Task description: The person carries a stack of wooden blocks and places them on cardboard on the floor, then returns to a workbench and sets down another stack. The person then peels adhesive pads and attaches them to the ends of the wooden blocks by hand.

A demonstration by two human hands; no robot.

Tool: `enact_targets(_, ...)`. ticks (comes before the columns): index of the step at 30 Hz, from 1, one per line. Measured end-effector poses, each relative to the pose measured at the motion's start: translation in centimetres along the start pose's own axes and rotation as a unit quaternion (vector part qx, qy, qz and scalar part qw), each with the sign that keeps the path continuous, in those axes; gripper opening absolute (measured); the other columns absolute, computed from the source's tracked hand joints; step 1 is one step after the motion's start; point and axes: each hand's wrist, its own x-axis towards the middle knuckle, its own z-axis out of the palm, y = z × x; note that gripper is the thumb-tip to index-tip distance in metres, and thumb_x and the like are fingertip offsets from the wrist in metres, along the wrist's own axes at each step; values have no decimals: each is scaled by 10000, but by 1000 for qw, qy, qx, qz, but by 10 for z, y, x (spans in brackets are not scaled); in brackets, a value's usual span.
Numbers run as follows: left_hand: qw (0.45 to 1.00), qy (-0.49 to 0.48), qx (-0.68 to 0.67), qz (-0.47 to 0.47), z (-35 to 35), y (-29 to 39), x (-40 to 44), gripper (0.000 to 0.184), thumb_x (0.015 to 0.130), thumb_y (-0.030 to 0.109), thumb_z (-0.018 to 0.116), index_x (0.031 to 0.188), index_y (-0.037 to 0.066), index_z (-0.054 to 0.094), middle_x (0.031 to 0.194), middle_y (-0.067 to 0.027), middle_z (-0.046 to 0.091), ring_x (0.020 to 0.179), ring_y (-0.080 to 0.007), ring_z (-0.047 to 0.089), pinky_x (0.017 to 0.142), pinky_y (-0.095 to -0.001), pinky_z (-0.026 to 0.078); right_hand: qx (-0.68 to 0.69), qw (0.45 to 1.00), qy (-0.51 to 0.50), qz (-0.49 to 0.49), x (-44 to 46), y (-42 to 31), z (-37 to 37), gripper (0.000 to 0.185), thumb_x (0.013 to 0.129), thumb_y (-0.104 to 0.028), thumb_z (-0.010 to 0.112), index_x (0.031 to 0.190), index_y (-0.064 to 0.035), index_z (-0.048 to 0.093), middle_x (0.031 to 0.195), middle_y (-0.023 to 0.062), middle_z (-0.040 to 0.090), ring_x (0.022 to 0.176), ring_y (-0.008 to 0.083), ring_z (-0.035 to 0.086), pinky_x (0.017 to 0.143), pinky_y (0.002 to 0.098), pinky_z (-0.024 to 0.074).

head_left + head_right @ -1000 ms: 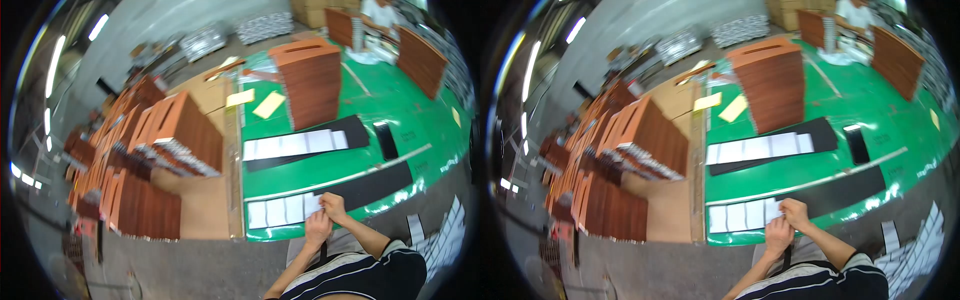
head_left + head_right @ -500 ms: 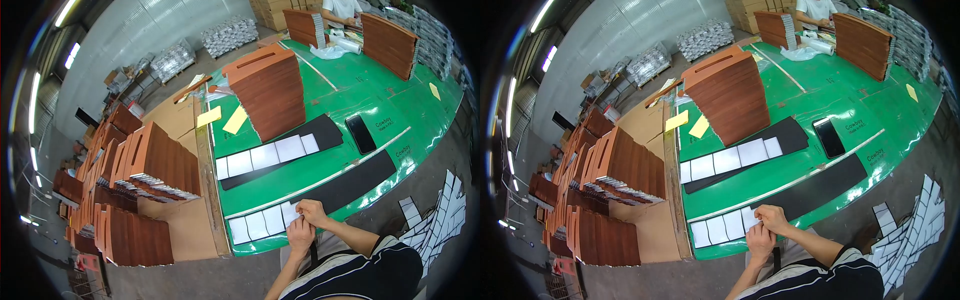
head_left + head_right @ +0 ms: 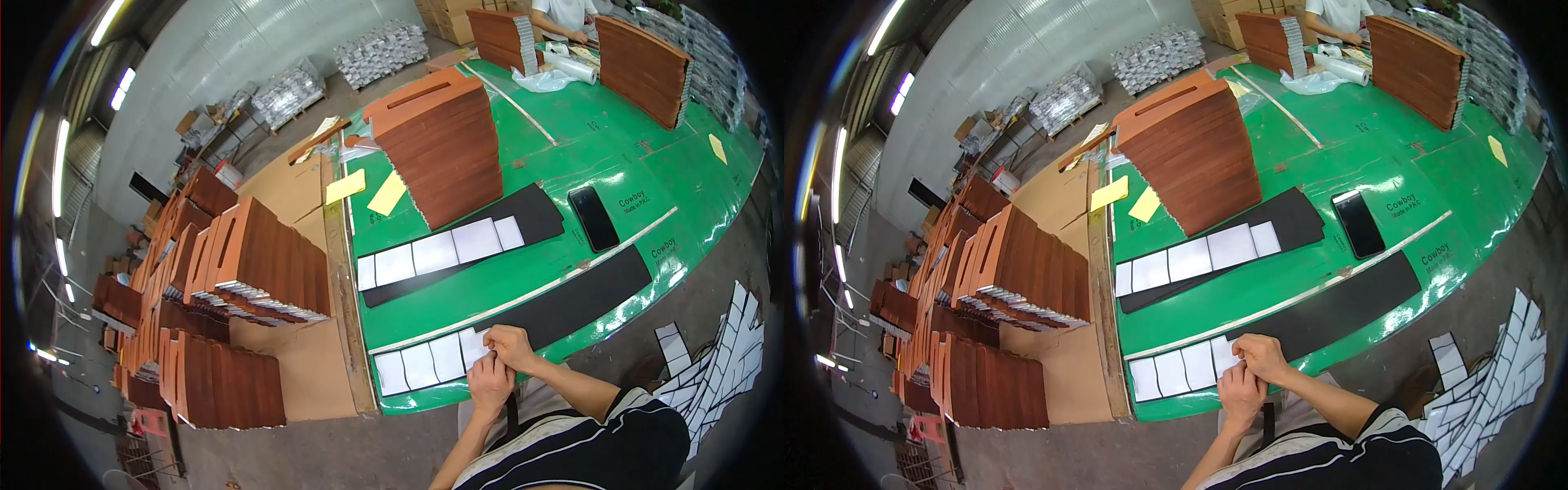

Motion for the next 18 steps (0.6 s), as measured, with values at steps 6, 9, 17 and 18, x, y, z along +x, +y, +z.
enact_targets(6, 1000, -11, 0, -5, -1, 0, -1, 281, 707, 188, 659, 949, 50, 618, 935, -72, 607, 802, -253, 562, 669, -387, 407, -5, 1000, -4, 2, -1, 1, 0, 74, 710, 5, 551, 746, -31, 605, 685, 86, 605, 592, 219, 612, 529, 319, 479)
enact_targets(9, 1000, -18, -12, -12, -1, 0, 1, 286, 711, 194, 655, 953, 47, 616, 956, -83, 605, 820, -264, 559, 683, -396, 410, 2, 1000, -10, 16, 2, 0, 0, 79, 717, 0, 540, 745, -34, 606, 687, 92, 603, 597, 229, 610, 530, 328, 476)
enact_targets(17, 999, -40, -4, -36, 3, 0, -2, 268, 736, 186, 629, 970, 57, 611, 994, -99, 592, 866, -285, 542, 710, -408, 404, 72, 995, -21, 70, 1, 8, 0, 155, 736, 50, 458, 764, -2, 602, 674, 103, 593, 608, 200, 594, 563, 300, 468)
enact_targets(18, 998, -48, -12, -34, 3, 0, -2, 268, 736, 186, 629, 970, 57, 611, 994, -99, 592, 866, -285, 542, 710, -408, 404, 125, 987, -22, 99, 0, 10, -1, 175, 741, 61, 442, 777, 7, 604, 676, 89, 597, 615, 168, 581, 571, 285, 466)
